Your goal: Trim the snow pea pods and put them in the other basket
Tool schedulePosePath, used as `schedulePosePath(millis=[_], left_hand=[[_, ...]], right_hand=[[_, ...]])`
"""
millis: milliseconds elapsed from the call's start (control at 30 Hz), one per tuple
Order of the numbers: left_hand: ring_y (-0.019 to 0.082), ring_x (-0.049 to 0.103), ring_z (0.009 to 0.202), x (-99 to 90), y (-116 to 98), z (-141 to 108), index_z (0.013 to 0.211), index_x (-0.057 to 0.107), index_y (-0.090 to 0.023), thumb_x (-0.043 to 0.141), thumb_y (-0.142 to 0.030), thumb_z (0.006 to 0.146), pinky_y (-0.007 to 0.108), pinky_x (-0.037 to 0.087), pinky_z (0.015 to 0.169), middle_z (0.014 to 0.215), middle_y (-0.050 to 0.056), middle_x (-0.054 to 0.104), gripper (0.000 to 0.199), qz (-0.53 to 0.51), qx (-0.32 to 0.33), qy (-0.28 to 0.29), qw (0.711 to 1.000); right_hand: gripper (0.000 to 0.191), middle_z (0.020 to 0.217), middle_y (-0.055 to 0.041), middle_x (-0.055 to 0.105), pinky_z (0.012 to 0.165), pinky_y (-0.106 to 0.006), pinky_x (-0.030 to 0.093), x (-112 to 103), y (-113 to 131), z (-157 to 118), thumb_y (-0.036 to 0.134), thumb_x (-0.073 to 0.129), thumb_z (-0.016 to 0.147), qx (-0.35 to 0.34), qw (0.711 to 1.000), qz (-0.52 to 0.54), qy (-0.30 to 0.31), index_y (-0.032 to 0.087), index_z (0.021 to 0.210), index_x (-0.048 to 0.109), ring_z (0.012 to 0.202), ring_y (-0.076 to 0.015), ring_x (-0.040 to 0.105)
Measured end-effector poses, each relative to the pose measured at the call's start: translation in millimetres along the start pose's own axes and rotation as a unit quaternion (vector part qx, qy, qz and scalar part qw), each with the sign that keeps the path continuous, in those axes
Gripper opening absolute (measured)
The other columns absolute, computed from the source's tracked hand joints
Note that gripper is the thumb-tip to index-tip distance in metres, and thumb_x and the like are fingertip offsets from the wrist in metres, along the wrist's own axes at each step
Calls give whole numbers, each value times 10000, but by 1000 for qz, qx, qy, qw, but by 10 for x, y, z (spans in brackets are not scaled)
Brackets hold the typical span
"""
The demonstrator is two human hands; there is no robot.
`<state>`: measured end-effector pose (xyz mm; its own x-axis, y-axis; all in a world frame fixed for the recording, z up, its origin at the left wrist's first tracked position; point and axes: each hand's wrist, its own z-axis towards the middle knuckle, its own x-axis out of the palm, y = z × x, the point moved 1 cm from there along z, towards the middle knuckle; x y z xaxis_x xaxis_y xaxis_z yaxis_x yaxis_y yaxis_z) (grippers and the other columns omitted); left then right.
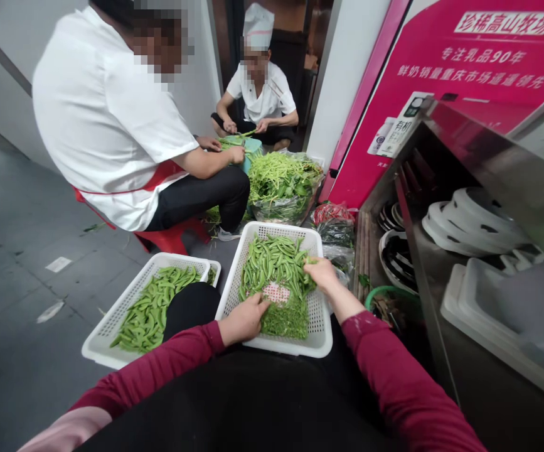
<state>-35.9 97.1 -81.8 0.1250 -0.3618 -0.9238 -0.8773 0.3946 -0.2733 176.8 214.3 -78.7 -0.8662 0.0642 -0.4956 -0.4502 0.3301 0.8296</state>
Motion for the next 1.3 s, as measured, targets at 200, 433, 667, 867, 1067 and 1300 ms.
schedulePosePath(millis=[200, 433, 667, 867, 1067, 1300], left_hand=[[210, 581, 790, -67, -65, -41, 882, 584, -142, 429, -208, 733, 315, 474, 700, 890, 112, 583, 225, 21, 46, 38, 998], [133, 582, 667, -71, 3, 6, 785, 582, -150, 405, -207, 785, 248, 466, 652, 737, 43, 620, 186, -228, -24, -17, 973], [35, 436, 378, 32, -277, 335, 796, 489, -130, 387, -341, 826, 150, 364, 357, 633, -14, 536, 237, -549, -70, 14, 833], [88, 500, 455, -32, -317, 322, 797, 514, -117, 307, -227, 833, 222, 431, 464, 631, 32, 559, 237, -371, -63, -16, 926], [196, 578, 715, -189, -320, 124, 727, 557, -108, 361, -208, 794, 302, 448, 694, 734, 121, 606, 230, -89, 101, 1, 991], [110, 522, 478, -296, -381, -122, 852, 500, -135, 286, -197, 814, 231, 442, 499, 661, 32, 576, 226, -219, 128, 147, 956]], right_hand=[[102, 882, -253, 623, 830, -416, 367, 543, 81, 194, 13, 616, 477, 37, 991, -125, 3, 109, 501, 591, 1035, -350, 499], [244, 842, -130, 667, 741, -349, 448, 299, 76, 68, 230, 708, 499, 13, 999, -18, 49, 127, 709, 641, 864, -278, 600], [368, 806, -91, 678, 588, -280, 488, 288, -71, -589, 389, 650, 586, 7, 990, 127, 64, 116, 831, 616, 717, -220, 636], [528, 859, -102, 669, 704, -297, 466, 280, -63, -827, 366, 725, 488, 16, 989, 143, -45, 100, 920, 580, 819, -237, 617], [422, 800, -60, 674, 754, -300, 440, 229, -82, -913, 342, 740, 483, -13, 989, 132, 70, 123, 821, 614, 791, -211, 615], [300, 562, -13, 619, 459, -246, 397, 118, -154, -1082, 352, 718, 529, 100, 930, 216, 279, 142, 712, 607, 452, -128, 532]])
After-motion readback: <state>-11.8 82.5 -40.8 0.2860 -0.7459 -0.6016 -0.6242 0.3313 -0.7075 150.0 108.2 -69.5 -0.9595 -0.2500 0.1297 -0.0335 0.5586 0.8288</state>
